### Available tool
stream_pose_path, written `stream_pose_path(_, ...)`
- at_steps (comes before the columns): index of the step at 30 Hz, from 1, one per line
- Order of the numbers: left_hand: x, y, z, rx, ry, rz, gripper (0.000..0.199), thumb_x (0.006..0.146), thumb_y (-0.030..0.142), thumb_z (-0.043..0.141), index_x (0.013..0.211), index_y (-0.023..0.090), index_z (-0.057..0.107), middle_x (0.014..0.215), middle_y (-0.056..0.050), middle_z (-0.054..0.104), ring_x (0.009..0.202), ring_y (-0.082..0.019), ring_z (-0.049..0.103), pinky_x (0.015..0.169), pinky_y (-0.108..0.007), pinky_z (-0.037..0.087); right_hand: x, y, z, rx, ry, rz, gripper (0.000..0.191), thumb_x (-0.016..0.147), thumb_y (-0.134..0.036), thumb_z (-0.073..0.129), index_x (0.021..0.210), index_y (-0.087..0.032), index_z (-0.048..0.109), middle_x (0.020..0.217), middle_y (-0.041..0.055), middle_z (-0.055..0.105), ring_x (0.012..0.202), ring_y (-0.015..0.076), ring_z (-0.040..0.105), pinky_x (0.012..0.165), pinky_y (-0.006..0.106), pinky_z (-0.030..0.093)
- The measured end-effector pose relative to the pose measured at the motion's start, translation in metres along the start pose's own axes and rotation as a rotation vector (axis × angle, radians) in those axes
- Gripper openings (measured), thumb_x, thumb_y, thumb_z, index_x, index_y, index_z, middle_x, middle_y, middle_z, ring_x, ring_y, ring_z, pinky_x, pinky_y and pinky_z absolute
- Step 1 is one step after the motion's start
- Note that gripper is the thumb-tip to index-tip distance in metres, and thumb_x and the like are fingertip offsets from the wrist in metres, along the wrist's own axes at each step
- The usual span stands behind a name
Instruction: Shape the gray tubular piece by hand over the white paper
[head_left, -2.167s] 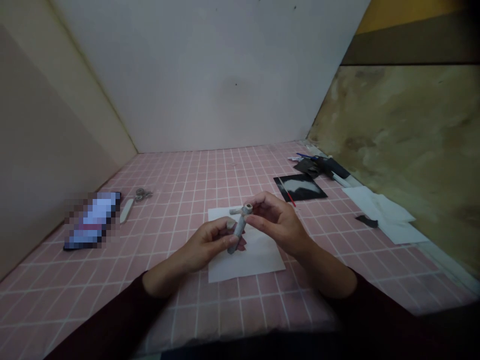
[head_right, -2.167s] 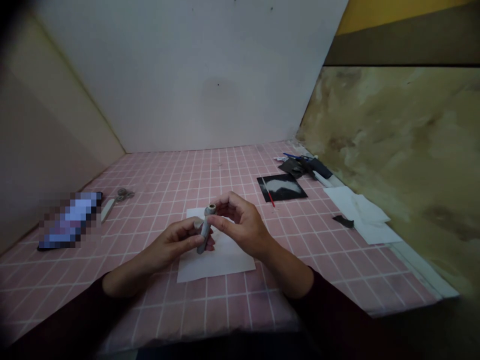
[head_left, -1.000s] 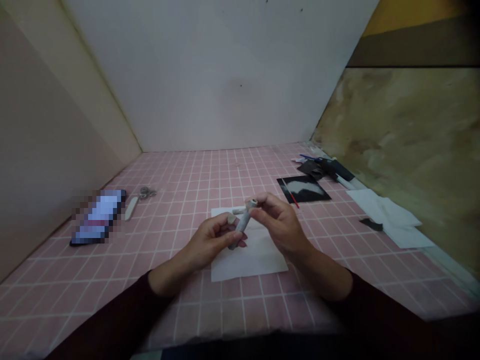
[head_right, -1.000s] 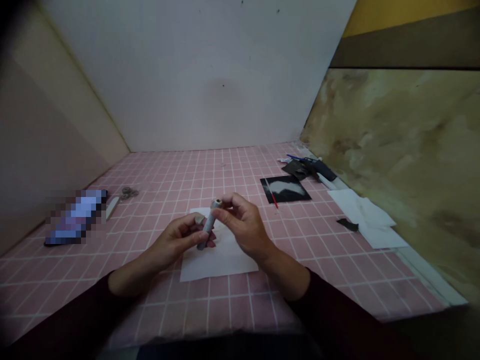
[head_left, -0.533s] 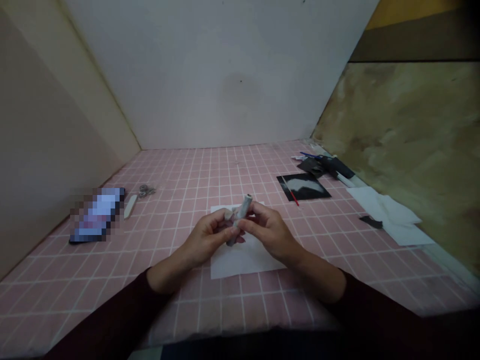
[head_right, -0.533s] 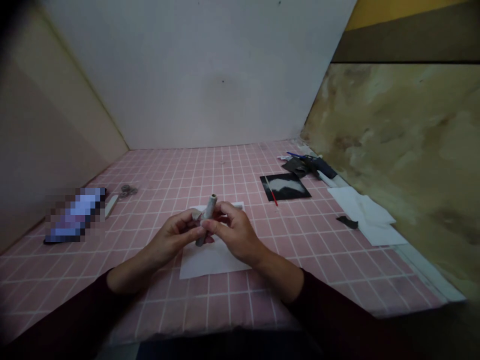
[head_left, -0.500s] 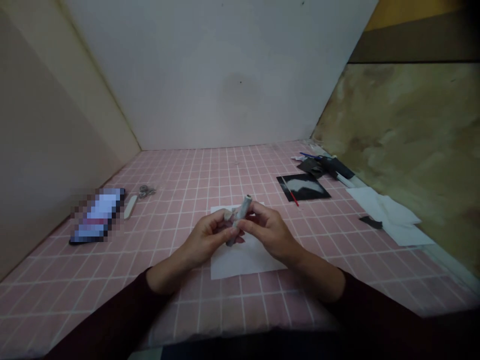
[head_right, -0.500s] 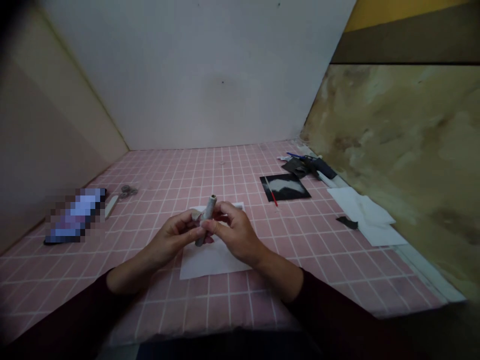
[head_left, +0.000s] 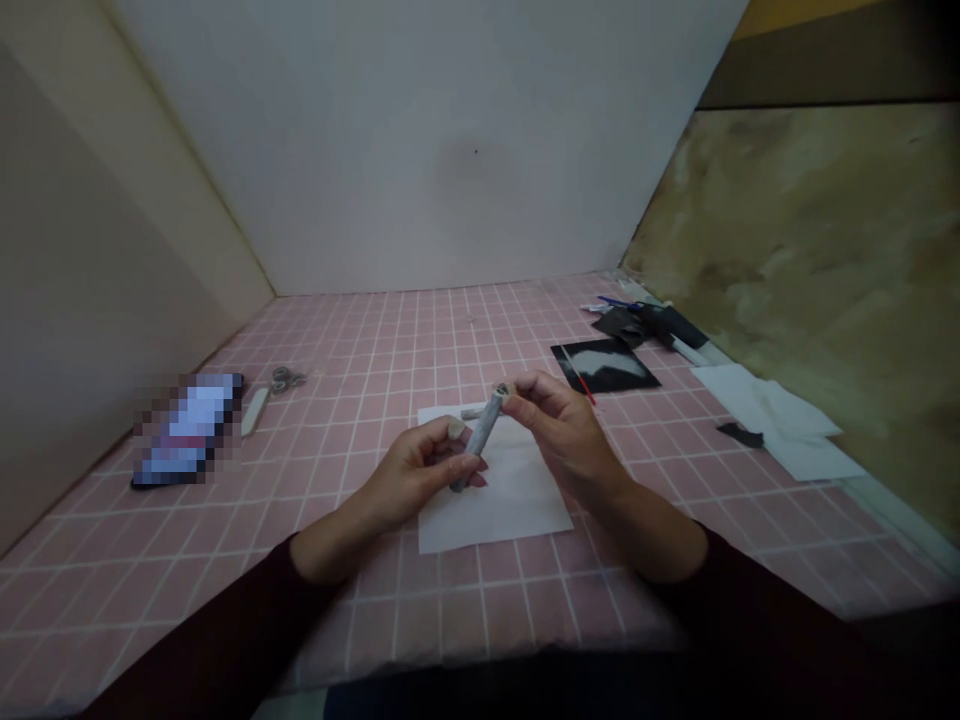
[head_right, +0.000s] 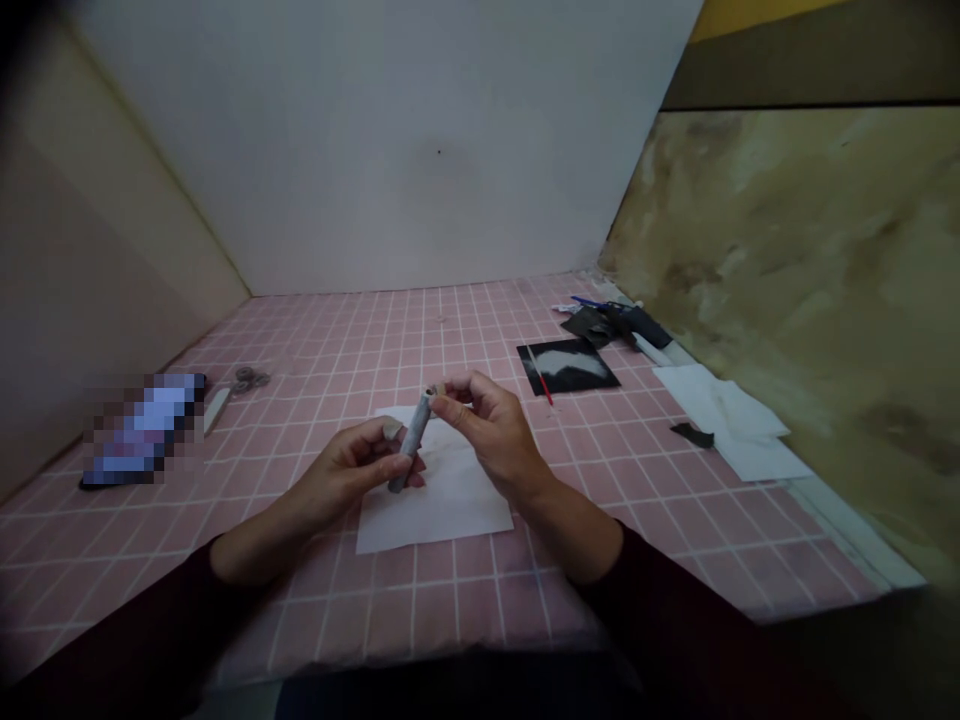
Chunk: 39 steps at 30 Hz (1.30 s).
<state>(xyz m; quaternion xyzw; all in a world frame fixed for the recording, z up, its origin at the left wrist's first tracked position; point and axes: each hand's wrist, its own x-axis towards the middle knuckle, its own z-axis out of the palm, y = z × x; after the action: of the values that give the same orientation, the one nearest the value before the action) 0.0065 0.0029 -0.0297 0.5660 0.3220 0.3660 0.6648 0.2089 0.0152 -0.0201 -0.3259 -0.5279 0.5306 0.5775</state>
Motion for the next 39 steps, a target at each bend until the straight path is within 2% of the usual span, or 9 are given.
stream_pose_path(5,-0.001,0.003,0.000,0.053,0.016,-0.002,0.021,0.083,0.029,0.076,0.093,0.014,0.064,0.086,-0.003,0.072,0.073,-0.012,0.069,0.070,-0.025,0.053,0.001,-0.003,-0.003,-0.001,-0.079,-0.032,0.012,0.084,-0.028,0.076,0.093,-0.022,0.072,0.086,-0.0013,0.067,0.082,0.0128,0.063,0.081,0.029,0.050)
stream_pose_path(8,-0.001,0.007,-0.003,0.154,0.034,0.029,0.021,0.083,0.031,0.075,0.089,0.015,0.064,0.082,-0.001,0.067,0.070,-0.012,0.065,0.068,-0.026,0.051,0.000,-0.007,-0.006,-0.100,-0.083,-0.082,0.015,0.083,-0.027,0.077,0.096,-0.022,0.071,0.088,-0.0004,0.067,0.084,0.0143,0.063,0.081,0.031,0.051)
stream_pose_path(13,-0.003,0.011,-0.010,0.628,0.117,0.148,0.016,0.089,0.032,0.067,0.091,0.017,0.066,0.073,0.001,0.061,0.066,-0.012,0.057,0.062,-0.025,0.044,0.002,-0.017,-0.018,-0.483,-0.149,-0.202,0.017,0.085,-0.027,0.075,0.101,-0.022,0.069,0.093,0.0022,0.066,0.089,0.0173,0.062,0.085,0.034,0.049)
stream_pose_path(16,-0.003,0.013,-0.012,0.833,0.136,0.206,0.013,0.091,0.029,0.064,0.093,0.017,0.067,0.068,0.002,0.060,0.061,-0.011,0.052,0.059,-0.025,0.038,0.005,-0.020,-0.025,-0.580,-0.179,-0.176,0.016,0.085,-0.027,0.074,0.098,-0.020,0.069,0.092,0.0033,0.067,0.087,0.0176,0.061,0.082,0.034,0.048)
stream_pose_path(21,-0.002,0.012,-0.012,0.802,0.096,0.223,0.012,0.090,0.029,0.064,0.092,0.017,0.065,0.070,0.002,0.061,0.063,-0.011,0.052,0.059,-0.024,0.038,0.006,-0.023,-0.026,-0.411,-0.269,0.037,0.022,0.084,-0.036,0.074,0.095,-0.017,0.069,0.084,0.0026,0.067,0.078,0.0156,0.061,0.071,0.030,0.048)
stream_pose_path(26,-0.001,0.010,-0.011,0.770,0.102,0.212,0.013,0.089,0.029,0.066,0.086,0.017,0.064,0.069,0.002,0.059,0.062,-0.011,0.051,0.058,-0.024,0.037,0.004,-0.021,-0.020,-0.447,-0.272,-0.036,0.017,0.082,-0.033,0.076,0.090,-0.019,0.070,0.084,0.0012,0.066,0.079,0.0148,0.060,0.076,0.031,0.047)
stream_pose_path(29,-0.002,0.008,-0.012,0.716,0.110,0.199,0.015,0.090,0.032,0.067,0.093,0.018,0.065,0.072,0.001,0.062,0.065,-0.012,0.056,0.060,-0.025,0.041,0.005,-0.020,-0.018,-0.293,-0.197,0.031,0.022,0.079,-0.035,0.079,0.089,-0.019,0.068,0.082,0.0009,0.067,0.075,0.0138,0.061,0.070,0.029,0.048)
stream_pose_path(33,-0.002,0.004,-0.013,0.620,0.123,0.192,0.018,0.090,0.035,0.068,0.095,0.018,0.063,0.077,0.000,0.063,0.069,-0.014,0.060,0.063,-0.026,0.046,0.006,-0.015,-0.014,-0.097,-0.146,0.101,0.026,0.075,-0.035,0.083,0.087,-0.020,0.067,0.084,0.0010,0.069,0.076,0.0133,0.063,0.071,0.029,0.050)
stream_pose_path(39,-0.002,0.005,-0.010,0.572,0.082,0.167,0.018,0.090,0.033,0.068,0.096,0.018,0.062,0.076,0.000,0.065,0.068,-0.014,0.062,0.064,-0.027,0.048,0.004,-0.009,-0.013,-0.001,-0.134,0.149,0.022,0.076,-0.033,0.083,0.088,-0.020,0.070,0.084,0.0000,0.070,0.075,0.0121,0.063,0.073,0.029,0.050)
